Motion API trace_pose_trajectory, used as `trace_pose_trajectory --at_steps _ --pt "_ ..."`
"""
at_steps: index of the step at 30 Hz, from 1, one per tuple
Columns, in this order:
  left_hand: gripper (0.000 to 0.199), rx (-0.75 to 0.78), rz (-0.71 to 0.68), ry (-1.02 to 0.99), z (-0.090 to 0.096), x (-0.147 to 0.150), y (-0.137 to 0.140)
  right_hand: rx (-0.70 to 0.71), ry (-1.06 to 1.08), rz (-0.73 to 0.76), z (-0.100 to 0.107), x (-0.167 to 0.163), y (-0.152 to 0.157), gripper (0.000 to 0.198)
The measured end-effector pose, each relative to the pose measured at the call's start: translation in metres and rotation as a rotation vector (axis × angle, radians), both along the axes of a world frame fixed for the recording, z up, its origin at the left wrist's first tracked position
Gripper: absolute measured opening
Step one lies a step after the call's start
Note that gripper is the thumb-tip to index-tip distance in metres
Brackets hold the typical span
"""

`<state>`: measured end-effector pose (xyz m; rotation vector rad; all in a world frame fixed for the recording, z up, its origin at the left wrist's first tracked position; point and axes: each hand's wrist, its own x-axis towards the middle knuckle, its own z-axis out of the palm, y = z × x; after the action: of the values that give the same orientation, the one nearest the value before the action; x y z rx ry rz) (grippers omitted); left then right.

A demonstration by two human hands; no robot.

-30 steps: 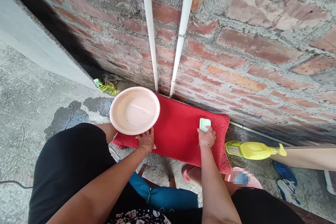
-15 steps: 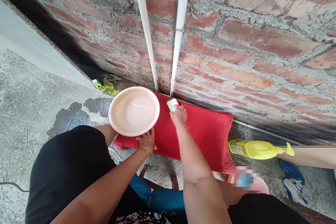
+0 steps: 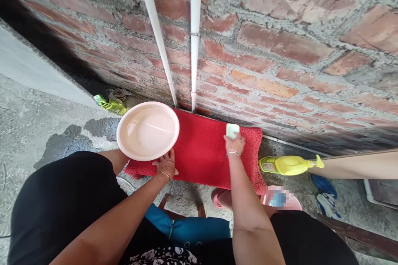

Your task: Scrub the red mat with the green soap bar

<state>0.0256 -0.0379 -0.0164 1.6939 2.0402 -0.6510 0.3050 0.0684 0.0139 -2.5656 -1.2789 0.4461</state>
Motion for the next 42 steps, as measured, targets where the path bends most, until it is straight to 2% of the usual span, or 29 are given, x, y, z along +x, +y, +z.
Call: trace_pose_trajectory --at_steps 4,6,8,11,15,17,19,22,26,28,29,30,32,36,38,40,42 --pt "0.12 -0.003 0.002 0.016 0.0 0.001 0.001 -0.035 0.031 0.35 -0.006 -0.073 0.025 0.052" --pt "0.121 -0.015 0.005 0.021 0.0 0.001 0.002 -0.07 -0.003 0.458 -0.008 -0.082 0.033 0.05" --pt "0.121 -0.021 0.007 0.024 0.002 0.002 0.003 -0.09 -0.036 0.476 -0.01 -0.065 0.034 0.05" --pt "0.12 -0.035 0.013 0.018 0.003 0.003 0.004 -0.087 -0.06 0.336 -0.012 -0.001 0.022 0.052" --pt "0.12 -0.055 0.023 0.006 0.006 0.003 0.005 -0.151 -0.058 -0.075 -0.005 0.089 -0.012 0.057" --pt "0.12 -0.051 0.022 0.001 0.006 0.002 0.005 -0.182 -0.069 -0.255 0.001 0.108 -0.028 0.056" --pt "0.12 -0.036 0.018 -0.003 0.005 0.001 0.004 -0.131 -0.087 -0.277 0.004 0.101 -0.038 0.056" --pt "0.121 -0.034 0.022 -0.004 0.002 0.001 0.005 -0.003 -0.046 -0.076 0.0 0.05 -0.047 0.055" --pt "0.122 -0.052 0.029 -0.001 -0.002 0.001 0.006 0.056 0.036 0.395 -0.013 -0.03 -0.053 0.047" --pt "0.121 -0.05 0.028 -0.002 -0.003 0.001 0.006 0.037 0.01 0.545 -0.016 -0.044 -0.058 0.044" --pt "0.121 -0.047 0.028 -0.005 -0.003 0.001 0.006 0.021 -0.012 0.556 -0.017 -0.041 -0.061 0.043" --pt "0.121 -0.041 0.028 -0.009 -0.004 0.001 0.005 0.006 -0.028 0.529 -0.017 -0.031 -0.065 0.044" --pt "0.121 -0.027 0.03 -0.015 -0.005 0.001 0.005 -0.022 -0.041 0.382 -0.015 0.001 -0.075 0.046" --pt "0.122 -0.028 0.029 -0.008 -0.006 0.001 0.005 -0.072 -0.074 -0.061 -0.004 0.073 -0.1 0.05" --pt "0.122 -0.033 0.031 -0.005 -0.004 0.001 0.005 -0.084 -0.11 -0.226 0.0 0.087 -0.11 0.052" --pt "0.121 -0.031 0.031 -0.004 -0.001 0.002 0.005 -0.062 -0.124 -0.229 0.002 0.078 -0.114 0.051" --pt "0.119 -0.032 0.031 -0.003 0.002 0.002 0.006 -0.014 -0.117 -0.043 0.001 0.049 -0.114 0.049"
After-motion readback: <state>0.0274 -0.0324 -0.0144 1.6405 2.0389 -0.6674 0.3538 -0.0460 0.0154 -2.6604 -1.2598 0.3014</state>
